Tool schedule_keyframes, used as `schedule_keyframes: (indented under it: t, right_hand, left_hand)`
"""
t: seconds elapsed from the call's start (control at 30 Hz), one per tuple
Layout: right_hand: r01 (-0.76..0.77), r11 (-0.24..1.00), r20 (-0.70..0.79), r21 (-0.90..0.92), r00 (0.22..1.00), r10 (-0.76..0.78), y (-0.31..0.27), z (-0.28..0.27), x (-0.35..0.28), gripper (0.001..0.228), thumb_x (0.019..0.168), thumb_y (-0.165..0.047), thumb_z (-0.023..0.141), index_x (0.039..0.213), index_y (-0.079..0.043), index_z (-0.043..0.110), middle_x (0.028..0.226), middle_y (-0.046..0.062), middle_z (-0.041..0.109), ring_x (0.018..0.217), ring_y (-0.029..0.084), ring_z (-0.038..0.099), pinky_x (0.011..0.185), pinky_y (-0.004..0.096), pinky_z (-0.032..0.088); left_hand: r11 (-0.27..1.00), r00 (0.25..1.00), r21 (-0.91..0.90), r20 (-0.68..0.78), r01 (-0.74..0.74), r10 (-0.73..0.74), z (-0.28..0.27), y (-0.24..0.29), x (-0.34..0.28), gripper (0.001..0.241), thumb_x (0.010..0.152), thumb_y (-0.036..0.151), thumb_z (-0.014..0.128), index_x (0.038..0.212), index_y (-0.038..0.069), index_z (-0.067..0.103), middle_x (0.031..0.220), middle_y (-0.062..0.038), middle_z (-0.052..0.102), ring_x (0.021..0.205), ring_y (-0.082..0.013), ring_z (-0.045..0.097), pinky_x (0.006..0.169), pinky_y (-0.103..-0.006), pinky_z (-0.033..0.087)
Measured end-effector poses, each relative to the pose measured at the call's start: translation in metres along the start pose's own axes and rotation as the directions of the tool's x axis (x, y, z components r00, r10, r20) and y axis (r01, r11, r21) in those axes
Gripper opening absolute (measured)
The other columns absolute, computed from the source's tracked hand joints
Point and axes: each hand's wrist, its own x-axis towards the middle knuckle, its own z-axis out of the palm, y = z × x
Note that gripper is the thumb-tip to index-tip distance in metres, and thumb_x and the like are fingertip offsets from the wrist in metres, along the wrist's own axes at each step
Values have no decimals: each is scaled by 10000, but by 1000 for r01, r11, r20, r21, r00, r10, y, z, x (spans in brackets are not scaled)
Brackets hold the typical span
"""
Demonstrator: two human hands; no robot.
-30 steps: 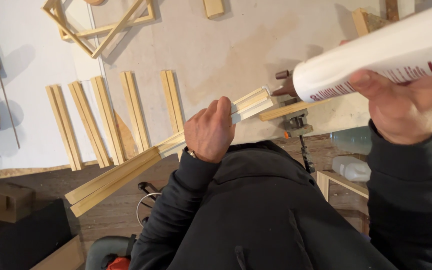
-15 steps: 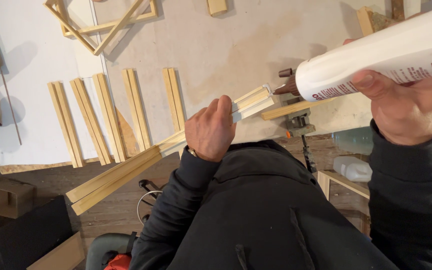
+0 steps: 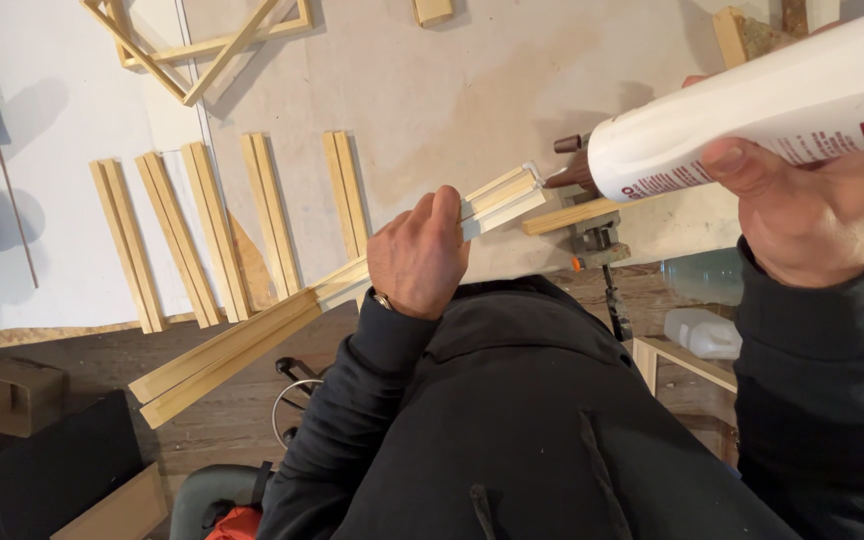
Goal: The recorder is assembling wooden frame pieces using wood glue, corner clamps, and a hammer to secure them into a rectangular frame.
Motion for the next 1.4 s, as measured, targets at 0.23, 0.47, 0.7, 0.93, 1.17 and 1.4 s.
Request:
schedule_keyframes:
  t: [0.23,0.47,0.7,0.93,1.17,1.4]
  right_hand:
    - [6,1000,68,-7,998,-6,-4,1,-3,494,1051,-184,829,1401,-33,516,1148,106,696,1162,264,759,1084,422,548]
    - [33,999,44,18,998,-33,-3,1,-3,461,1047,-137,826,1388,-36,533,1150,104,697,1147,259,758,1077,426,550]
    - [-47,997,-5,-67,999,47,5,-2,-9,443,1056,-67,810,1405,-12,541,1215,146,719,1182,305,760,1059,432,555]
    - [98,995,141,17,985,-99,35,-29,-8,473,1125,-171,816,1454,-66,492,1242,77,623,1175,271,749,1086,448,590]
    - [-190,513,-157,837,815,558,128,-50,5,644,1078,-468,515,1486,29,477,1310,187,613,1199,308,675,1071,475,548]
    - [-575,-52,371,816,453,810,241,126,7,360,998,-452,685,1105,-108,690,983,167,747,761,228,746,604,254,631]
  left_hand:
    - [1000,1000,-26,3,0,0,-4,-1,-2,230,828,103,737,885,94,514,769,-57,610,625,-278,637,524,-418,469]
    - [999,1000,-33,-3,2,-2,-5,-1,-2,226,819,105,729,890,94,514,784,-57,620,636,-281,642,529,-420,472]
    - [999,999,-31,33,11,-10,-4,-3,-4,209,854,98,721,887,99,514,768,-56,615,609,-277,633,517,-418,465]
    - [995,993,-6,75,97,-96,-7,-21,-7,195,935,115,702,902,101,510,736,-46,605,573,-251,625,494,-407,451]
    - [992,987,8,-106,123,-121,-23,-44,-31,212,835,83,705,861,102,495,733,-65,597,641,-295,633,533,-430,453]
    - [954,954,51,-69,294,-291,-19,-72,-78,214,846,89,694,814,92,483,715,-79,600,619,-304,629,536,-433,460]
